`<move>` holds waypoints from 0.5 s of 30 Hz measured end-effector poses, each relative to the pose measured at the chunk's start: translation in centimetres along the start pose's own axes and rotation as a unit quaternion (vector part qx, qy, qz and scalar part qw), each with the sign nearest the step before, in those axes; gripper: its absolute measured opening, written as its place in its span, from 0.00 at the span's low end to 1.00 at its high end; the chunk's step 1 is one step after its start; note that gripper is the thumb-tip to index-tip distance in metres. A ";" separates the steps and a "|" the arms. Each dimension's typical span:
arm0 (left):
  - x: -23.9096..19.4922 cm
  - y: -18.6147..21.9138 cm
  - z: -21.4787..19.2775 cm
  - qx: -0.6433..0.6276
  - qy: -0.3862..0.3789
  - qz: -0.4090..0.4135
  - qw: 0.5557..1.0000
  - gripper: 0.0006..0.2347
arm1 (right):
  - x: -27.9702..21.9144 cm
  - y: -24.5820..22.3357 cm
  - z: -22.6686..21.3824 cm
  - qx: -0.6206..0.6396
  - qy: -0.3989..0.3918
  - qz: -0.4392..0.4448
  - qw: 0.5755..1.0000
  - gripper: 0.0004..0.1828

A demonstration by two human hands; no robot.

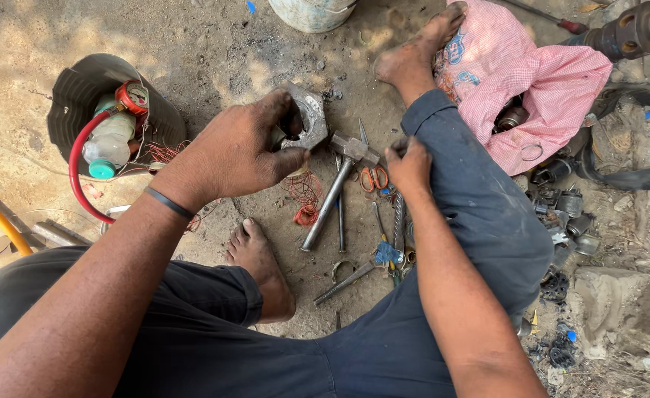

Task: The person sits on the ground and uses a hammer and metal rod to break apart a cylindrical electrical component. They then use scissors to cut and remove copper wire coils, placing the extracted wire into a bucket.

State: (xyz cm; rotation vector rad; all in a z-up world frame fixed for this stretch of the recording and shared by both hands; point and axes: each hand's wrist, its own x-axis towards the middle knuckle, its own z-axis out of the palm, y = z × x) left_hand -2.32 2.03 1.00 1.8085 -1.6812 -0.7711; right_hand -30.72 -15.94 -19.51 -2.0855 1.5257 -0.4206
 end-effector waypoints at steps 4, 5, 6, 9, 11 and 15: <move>0.5 0.0 -0.1 -0.054 0.013 0.084 0.995 0.19 | -3.6 3.5 6.2 -0.051 -0.062 0.136 0.988 0.24; 0.7 0.0 -0.2 -0.048 0.029 0.124 0.991 0.19 | -3.9 3.7 7.2 -0.074 -0.061 0.121 0.988 0.25; 0.8 0.0 -0.2 -0.061 0.025 0.102 0.993 0.19 | -4.4 3.9 7.8 -0.099 -0.060 0.108 0.987 0.27; 1.5 -0.2 -0.8 -0.096 0.022 0.063 0.993 0.16 | -3.8 4.0 8.0 -0.146 -0.083 0.100 0.981 0.26; 1.7 -0.4 -1.1 -0.116 0.027 0.062 0.991 0.14 | -3.3 4.0 7.6 -0.159 -0.107 0.097 0.977 0.25; 2.5 -0.8 -1.1 -0.131 0.061 0.102 0.984 0.12 | -2.5 4.1 7.2 -0.174 -0.144 0.113 0.968 0.29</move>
